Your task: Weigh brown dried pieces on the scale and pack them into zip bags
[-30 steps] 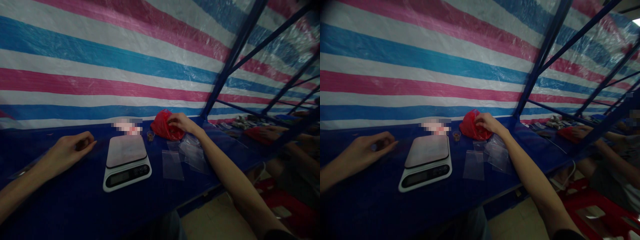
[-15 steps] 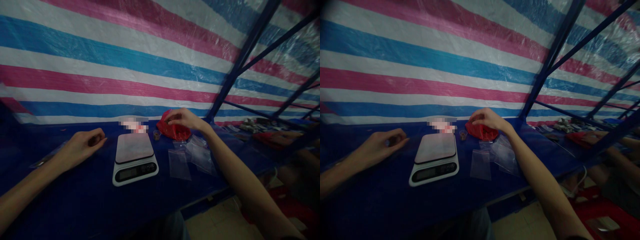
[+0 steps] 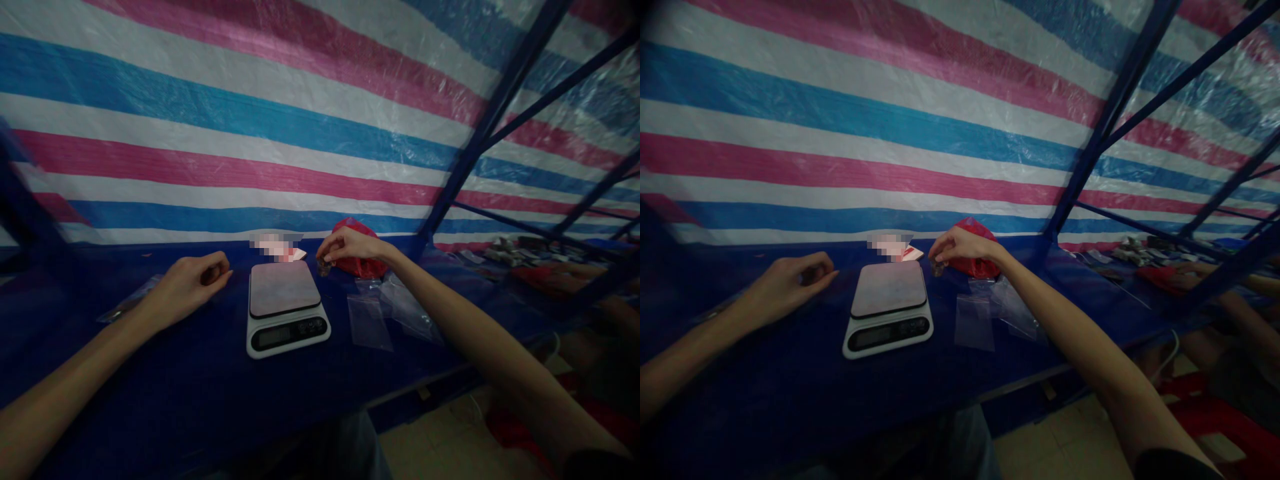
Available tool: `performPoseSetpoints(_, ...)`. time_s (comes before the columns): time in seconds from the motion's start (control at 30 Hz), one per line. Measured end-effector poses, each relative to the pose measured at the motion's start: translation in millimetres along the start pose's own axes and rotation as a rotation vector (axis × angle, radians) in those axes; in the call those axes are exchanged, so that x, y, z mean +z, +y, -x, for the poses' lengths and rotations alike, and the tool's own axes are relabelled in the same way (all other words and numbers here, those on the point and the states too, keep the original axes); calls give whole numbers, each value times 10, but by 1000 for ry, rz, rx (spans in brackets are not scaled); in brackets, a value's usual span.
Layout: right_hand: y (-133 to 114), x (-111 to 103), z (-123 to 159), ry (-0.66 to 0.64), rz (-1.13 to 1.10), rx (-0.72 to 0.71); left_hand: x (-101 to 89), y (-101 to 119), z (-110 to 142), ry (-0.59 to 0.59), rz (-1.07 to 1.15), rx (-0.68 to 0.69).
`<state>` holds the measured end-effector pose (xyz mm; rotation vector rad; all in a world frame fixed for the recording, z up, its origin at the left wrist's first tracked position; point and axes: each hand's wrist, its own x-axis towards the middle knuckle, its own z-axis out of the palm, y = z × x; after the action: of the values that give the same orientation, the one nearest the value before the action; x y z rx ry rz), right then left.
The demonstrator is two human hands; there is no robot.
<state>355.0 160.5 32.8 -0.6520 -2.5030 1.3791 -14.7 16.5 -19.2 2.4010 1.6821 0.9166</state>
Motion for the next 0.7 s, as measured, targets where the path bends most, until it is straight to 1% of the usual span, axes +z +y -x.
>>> performPoseSetpoints(0.07, 2, -12, 8, 17, 30, 8, -5, 5, -4, -3, -4, 4)
performPoseSetpoints(0.17, 3, -57, 13, 104, 135, 24, -12, 13, -5, -8, -16, 0)
performPoseSetpoints(0.23, -6, -89, 6, 137, 202, 31, -14, 19, -3, -15, -28, -4)
performPoseSetpoints(0.3, -29, -105, -7, 107, 257, 24, -13, 22, 0, -15, -34, -13)
performPoseSetpoints(0.4, -94, -88, -28, 20, 326, 9, -8, 12, 1, -22, -29, -19)
performPoseSetpoints(0.5, -180, -45, -44, -48, 344, 24, -1, -12, -1, -29, -28, -12)
performPoseSetpoints(0.6, -239, -26, -63, -92, 333, 48, 2, -29, -1, -24, -25, -12)
performPoseSetpoints(0.7, -249, -49, -95, -109, 367, 59, -3, -20, -1, -25, -23, -16)
